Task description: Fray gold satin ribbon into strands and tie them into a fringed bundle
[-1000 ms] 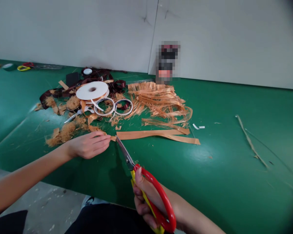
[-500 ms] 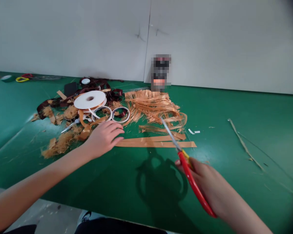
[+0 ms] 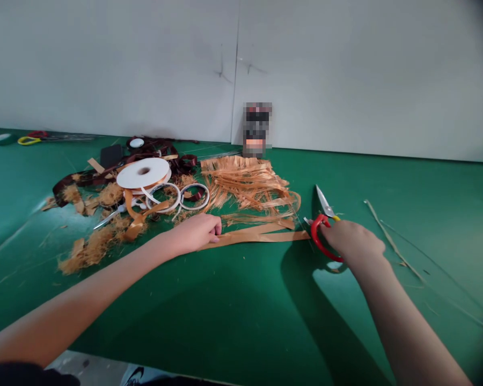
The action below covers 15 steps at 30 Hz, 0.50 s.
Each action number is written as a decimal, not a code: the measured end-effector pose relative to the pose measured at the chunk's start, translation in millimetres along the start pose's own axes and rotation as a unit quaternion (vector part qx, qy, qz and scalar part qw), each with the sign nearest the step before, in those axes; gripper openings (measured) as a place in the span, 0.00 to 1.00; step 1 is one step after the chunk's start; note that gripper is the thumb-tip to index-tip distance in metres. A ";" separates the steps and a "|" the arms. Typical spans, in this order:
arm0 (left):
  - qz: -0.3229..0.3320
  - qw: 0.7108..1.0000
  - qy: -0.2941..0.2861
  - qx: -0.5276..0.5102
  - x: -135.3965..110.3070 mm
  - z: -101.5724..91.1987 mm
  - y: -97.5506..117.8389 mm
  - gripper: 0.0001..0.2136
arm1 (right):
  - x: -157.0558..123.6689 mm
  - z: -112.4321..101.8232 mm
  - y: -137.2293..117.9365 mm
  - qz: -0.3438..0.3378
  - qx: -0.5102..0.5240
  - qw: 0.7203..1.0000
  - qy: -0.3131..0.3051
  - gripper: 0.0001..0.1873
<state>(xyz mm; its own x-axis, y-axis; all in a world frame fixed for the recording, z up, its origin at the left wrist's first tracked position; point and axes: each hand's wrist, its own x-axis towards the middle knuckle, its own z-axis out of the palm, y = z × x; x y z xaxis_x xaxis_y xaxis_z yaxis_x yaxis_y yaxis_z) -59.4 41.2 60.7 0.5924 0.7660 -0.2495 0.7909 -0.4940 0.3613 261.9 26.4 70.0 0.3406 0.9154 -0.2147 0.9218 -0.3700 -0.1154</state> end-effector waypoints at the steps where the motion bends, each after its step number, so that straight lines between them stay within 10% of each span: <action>1: 0.001 1.000 -0.012 0.002 0.7 -5.3 1.3 0.03 | 0.5 -5.1 -1.9 0.030 -0.016 0.999 -0.008 0.21; 7: 0.007 0.999 -0.013 0.032 4.8 -43.3 22.4 0.02 | -11.2 -45.1 -29.6 0.028 -0.048 0.998 -0.034 0.24; 11: 0.019 0.999 0.037 0.003 7.1 -62.1 42.2 0.05 | -32.3 -58.1 -63.9 -0.149 0.030 0.987 -0.055 0.22; 15: 0.005 0.991 0.092 -0.097 9.8 -70.8 56.8 0.05 | -49.0 -52.9 -89.8 -0.364 0.224 0.899 -0.098 0.21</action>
<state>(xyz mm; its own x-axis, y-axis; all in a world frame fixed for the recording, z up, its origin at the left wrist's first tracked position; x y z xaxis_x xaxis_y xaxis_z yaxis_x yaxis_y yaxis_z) -19.5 49.8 142.4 0.5476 0.8325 -0.0844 0.7310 -0.4268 0.5325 172.2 23.2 142.1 -0.4025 0.9113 -0.0868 0.7057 0.2484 -0.6635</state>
